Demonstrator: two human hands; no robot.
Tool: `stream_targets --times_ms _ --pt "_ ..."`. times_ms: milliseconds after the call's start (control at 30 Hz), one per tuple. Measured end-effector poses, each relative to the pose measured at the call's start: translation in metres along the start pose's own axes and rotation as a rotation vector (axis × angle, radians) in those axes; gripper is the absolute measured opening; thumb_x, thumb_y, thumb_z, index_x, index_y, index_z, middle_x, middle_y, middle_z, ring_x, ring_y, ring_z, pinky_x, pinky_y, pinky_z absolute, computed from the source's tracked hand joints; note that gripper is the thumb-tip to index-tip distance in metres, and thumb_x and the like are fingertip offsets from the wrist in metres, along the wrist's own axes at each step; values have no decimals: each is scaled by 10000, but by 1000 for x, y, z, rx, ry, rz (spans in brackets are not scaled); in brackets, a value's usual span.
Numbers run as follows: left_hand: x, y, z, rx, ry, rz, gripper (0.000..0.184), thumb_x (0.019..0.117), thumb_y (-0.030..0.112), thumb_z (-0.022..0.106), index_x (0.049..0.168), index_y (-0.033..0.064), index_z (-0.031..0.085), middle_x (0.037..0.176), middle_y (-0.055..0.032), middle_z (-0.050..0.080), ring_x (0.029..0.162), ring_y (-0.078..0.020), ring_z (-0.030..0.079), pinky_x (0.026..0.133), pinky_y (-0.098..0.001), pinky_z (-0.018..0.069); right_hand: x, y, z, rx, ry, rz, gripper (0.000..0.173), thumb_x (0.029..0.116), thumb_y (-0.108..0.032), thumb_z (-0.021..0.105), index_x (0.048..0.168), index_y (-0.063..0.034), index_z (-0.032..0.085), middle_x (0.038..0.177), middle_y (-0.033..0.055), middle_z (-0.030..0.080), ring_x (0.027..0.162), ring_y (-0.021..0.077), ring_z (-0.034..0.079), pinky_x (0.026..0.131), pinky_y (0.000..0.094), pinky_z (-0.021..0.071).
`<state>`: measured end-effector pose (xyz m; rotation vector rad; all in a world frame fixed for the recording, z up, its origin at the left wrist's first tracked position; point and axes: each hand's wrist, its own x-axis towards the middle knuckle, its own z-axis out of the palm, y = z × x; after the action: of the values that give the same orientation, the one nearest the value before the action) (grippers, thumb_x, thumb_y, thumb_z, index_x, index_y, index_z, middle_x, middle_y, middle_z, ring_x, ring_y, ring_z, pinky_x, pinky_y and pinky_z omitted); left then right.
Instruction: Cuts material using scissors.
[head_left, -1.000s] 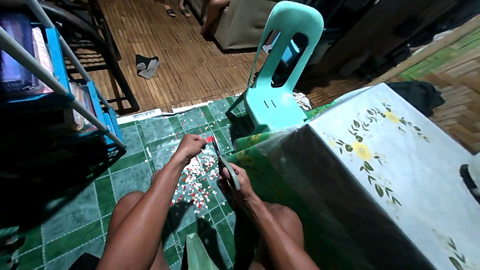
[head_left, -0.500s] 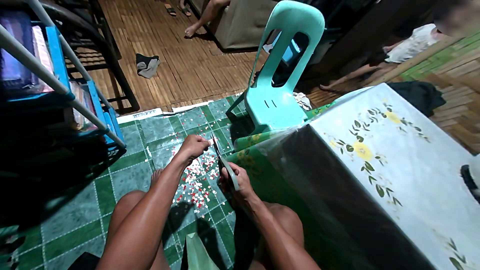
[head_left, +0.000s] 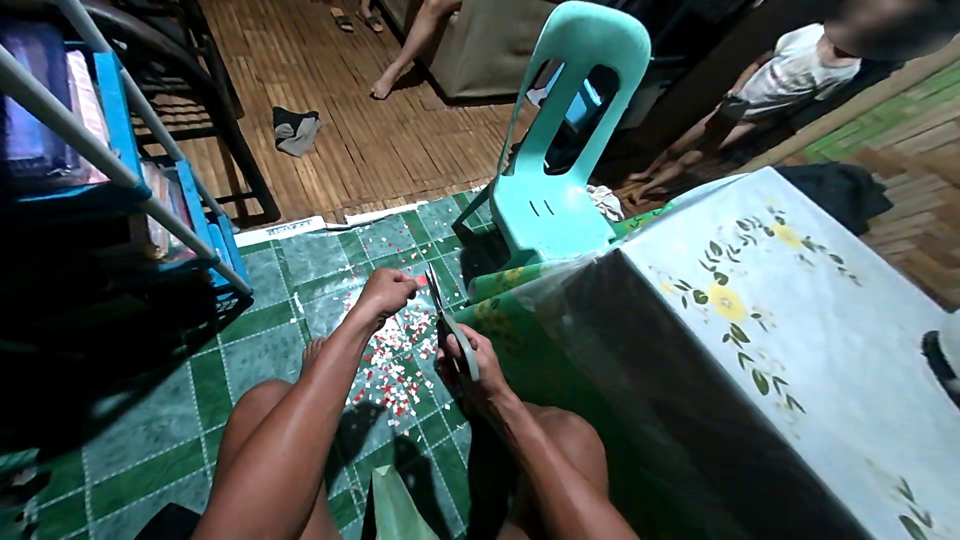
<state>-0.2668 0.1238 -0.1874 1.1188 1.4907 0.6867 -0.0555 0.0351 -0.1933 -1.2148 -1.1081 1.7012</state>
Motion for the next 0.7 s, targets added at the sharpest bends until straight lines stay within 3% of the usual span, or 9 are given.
stream_targets --times_ms 467,600,700 --pt "-3 2 1 -19 -24 25 198 1009 247 651 957 70 721 777 -25 644 585 -99 500 566 -289 431 -1 -1 0 -87 -35 16 544 953 -380 681 1343 -12 590 805 120 680 588 185 647 512 332 570" --pt "-3 1 1 19 -31 25 205 1005 244 653 926 67 722 755 -23 640 573 -98 496 557 -290 423 -1 -1 -1 -102 -24 8 523 951 -396 696 1282 1 617 738 103 660 533 169 616 472 315 545" --pt "-3 1 0 22 -43 25 196 1003 233 653 925 66 720 752 -20 635 572 -96 495 563 -290 431 -2 -5 0 -126 1 25 438 971 -325 698 1248 8 635 711 109 662 518 173 623 464 322 556"
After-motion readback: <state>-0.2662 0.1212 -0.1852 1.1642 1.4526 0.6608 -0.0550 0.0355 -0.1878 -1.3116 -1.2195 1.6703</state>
